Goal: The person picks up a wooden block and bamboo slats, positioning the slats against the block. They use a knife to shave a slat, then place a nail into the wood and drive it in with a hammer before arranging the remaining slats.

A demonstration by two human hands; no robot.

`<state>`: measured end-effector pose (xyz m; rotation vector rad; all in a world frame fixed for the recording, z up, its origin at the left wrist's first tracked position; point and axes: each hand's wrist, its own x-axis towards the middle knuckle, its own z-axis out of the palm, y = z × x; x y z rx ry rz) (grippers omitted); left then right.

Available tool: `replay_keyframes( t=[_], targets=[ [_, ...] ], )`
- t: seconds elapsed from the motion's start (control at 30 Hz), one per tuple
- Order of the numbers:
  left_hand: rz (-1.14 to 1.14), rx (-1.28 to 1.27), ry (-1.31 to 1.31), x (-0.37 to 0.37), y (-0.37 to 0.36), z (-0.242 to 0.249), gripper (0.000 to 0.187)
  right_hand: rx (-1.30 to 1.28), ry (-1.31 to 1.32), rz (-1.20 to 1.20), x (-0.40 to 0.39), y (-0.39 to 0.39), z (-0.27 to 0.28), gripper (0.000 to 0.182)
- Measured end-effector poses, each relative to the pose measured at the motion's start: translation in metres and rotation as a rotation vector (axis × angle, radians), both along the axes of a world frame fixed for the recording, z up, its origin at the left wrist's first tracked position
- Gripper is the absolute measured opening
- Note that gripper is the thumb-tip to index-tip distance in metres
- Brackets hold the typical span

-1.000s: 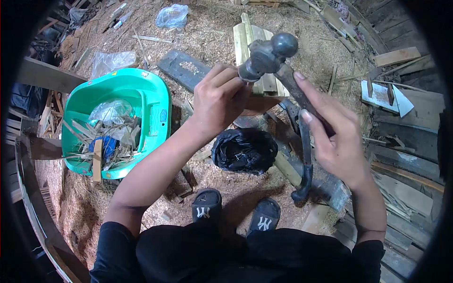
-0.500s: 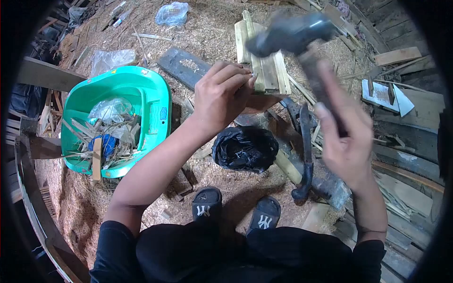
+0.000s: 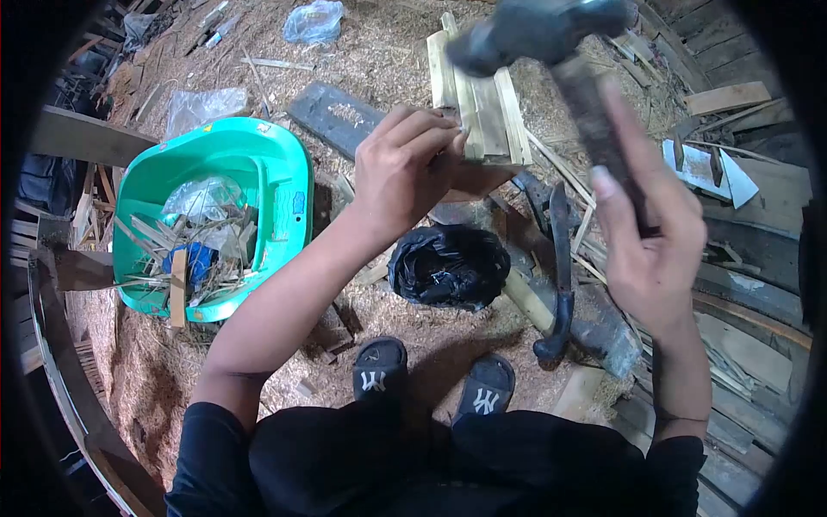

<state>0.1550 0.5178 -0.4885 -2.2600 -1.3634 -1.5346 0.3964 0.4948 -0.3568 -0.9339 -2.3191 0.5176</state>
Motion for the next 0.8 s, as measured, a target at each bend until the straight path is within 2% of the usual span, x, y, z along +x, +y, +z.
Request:
replay_keyframes(
  t=[0.07, 0.1, 0.13, 0.2, 0.27, 0.33, 0.4, 0.43, 0.47, 0.53, 0.63, 0.8],
  targets=[
    [-0.004, -0.002, 0.009, -0.001, 0.003, 0.002, 0.009, 0.06, 0.118, -0.037, -0.002, 0.0, -0.003, 0.055],
    [0.004, 0.003, 0.011, 0.0, 0.003, 0.004, 0.009, 0.1, 0.004, 0.0, 0.001, 0.003, -0.012, 0.055],
    [0.004, 0.009, 0.012, -0.001, 0.001, 0.005, 0.009, 0.105, 0.005, 0.0, 0.001, 0.002, -0.013, 0.055],
    [0.014, -0.03, 0.06, -0.004, 0.0, 0.005, 0.008, -0.078, -0.121, -0.05, 0.0, -0.002, -0.014, 0.062],
    [0.001, -0.035, 0.03, -0.002, 0.002, 0.003, 0.009, -0.099, -0.101, -0.084, 0.001, -0.004, -0.017, 0.059],
    [0.001, -0.03, -0.006, -0.002, 0.001, 0.0, 0.009, 0.067, 0.079, -0.036, 0.001, 0.002, -0.019, 0.057],
    [-0.035, -0.051, -0.032, -0.005, 0.002, 0.0, 0.013, 0.037, 0.049, -0.062, 0.003, 0.001, -0.014, 0.056],
    [-0.031, -0.049, -0.031, -0.008, 0.0, 0.002, 0.013, -0.066, 0.087, -0.095, 0.002, 0.0, -0.014, 0.055],
    [-0.068, -0.099, -0.038, -0.012, -0.002, 0.004, 0.019, -0.169, 0.125, -0.129, 0.003, 0.0, -0.013, 0.054],
    [-0.108, -0.15, -0.047, -0.017, -0.005, 0.01, 0.024, -0.148, 0.086, -0.116, 0.008, 0.002, -0.017, 0.055],
    [-0.168, -0.296, -0.029, -0.026, -0.009, 0.015, 0.046, -0.175, 0.043, -0.114, 0.01, -0.001, -0.019, 0.055],
    [-0.203, -0.32, 0.01, -0.035, -0.01, 0.02, 0.049, -0.212, 0.022, -0.104, 0.008, -0.002, -0.022, 0.055]
  ],
)
